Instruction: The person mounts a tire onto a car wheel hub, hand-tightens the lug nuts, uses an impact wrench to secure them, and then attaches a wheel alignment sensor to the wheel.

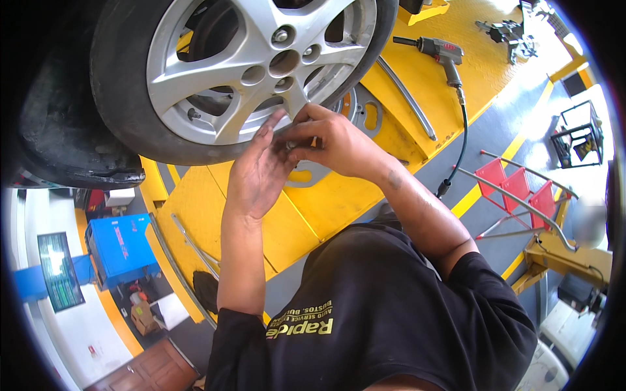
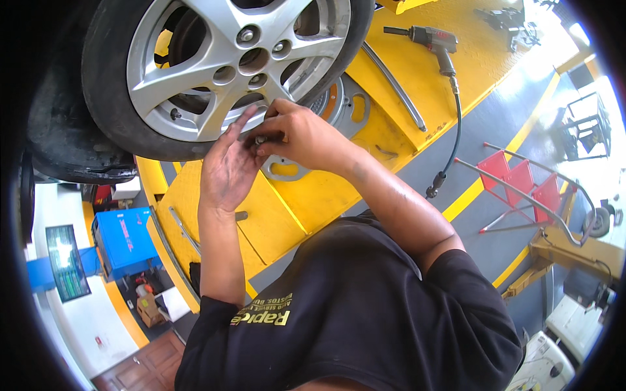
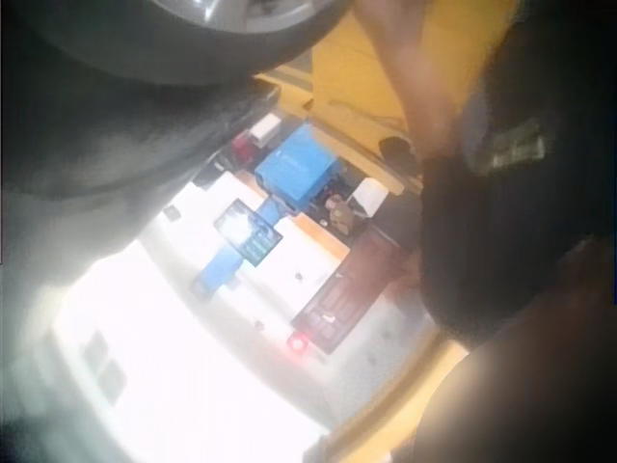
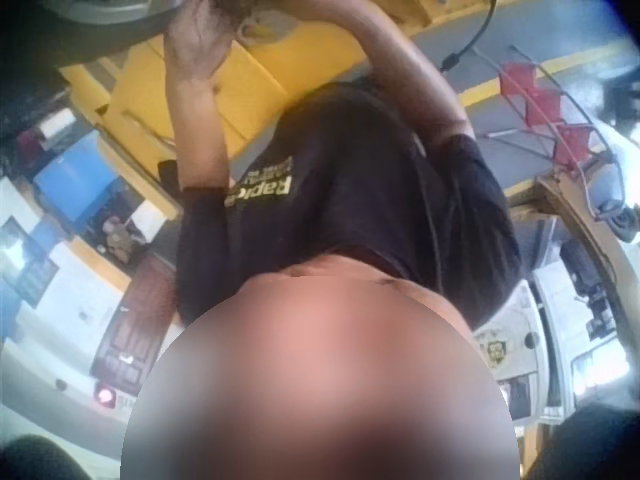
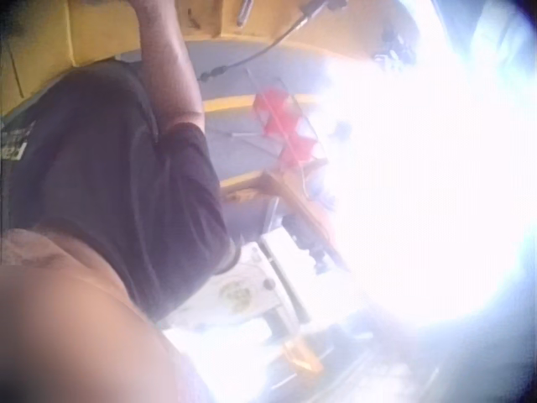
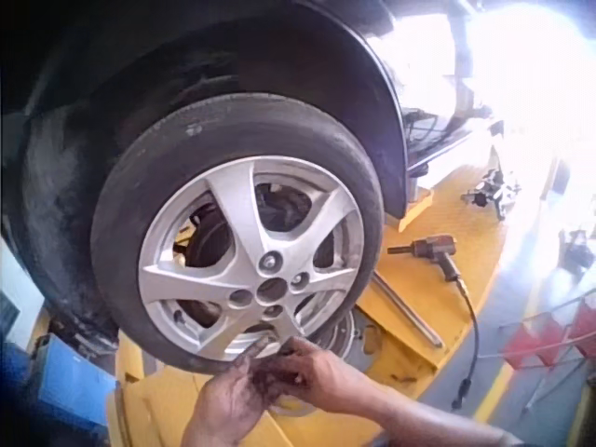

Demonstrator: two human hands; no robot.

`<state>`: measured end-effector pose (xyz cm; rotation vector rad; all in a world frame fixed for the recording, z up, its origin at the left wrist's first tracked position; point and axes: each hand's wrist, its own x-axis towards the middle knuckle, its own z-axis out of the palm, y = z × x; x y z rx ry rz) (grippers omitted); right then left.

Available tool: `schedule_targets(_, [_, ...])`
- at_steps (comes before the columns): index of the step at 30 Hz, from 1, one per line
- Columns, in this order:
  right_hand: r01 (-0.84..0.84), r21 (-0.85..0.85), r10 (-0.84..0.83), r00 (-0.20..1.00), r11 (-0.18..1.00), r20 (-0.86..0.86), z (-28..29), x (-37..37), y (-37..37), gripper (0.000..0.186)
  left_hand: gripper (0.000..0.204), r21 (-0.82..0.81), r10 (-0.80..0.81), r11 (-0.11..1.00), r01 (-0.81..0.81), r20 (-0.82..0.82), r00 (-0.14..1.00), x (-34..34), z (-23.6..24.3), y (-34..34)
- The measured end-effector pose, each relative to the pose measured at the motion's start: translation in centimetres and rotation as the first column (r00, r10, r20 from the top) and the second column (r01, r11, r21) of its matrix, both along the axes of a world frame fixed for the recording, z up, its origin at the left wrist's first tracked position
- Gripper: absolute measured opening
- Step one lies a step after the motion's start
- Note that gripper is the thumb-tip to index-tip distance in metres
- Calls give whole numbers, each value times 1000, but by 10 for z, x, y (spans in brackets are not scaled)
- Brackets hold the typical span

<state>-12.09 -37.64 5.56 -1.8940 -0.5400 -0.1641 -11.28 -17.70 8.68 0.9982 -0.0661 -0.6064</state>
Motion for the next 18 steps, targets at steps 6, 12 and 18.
schedule_targets(6, [446, 286, -412, 894, 848, -175, 14, 22, 43, 32, 43, 702, -423, 622, -347, 674, 605, 27, -5, 69])
schedule_targets(12, [587, 364, -638, 769, 723, 27, 17, 46, 86, 28, 29, 646, -253, 648, -403, 682, 686, 68, -45, 92])
schedule_targets(18, [745, 349, -823, 531, 568, 204, 12, 74, 111, 22, 32, 665, -327, 669, -332, 664, 672, 74, -42, 99])
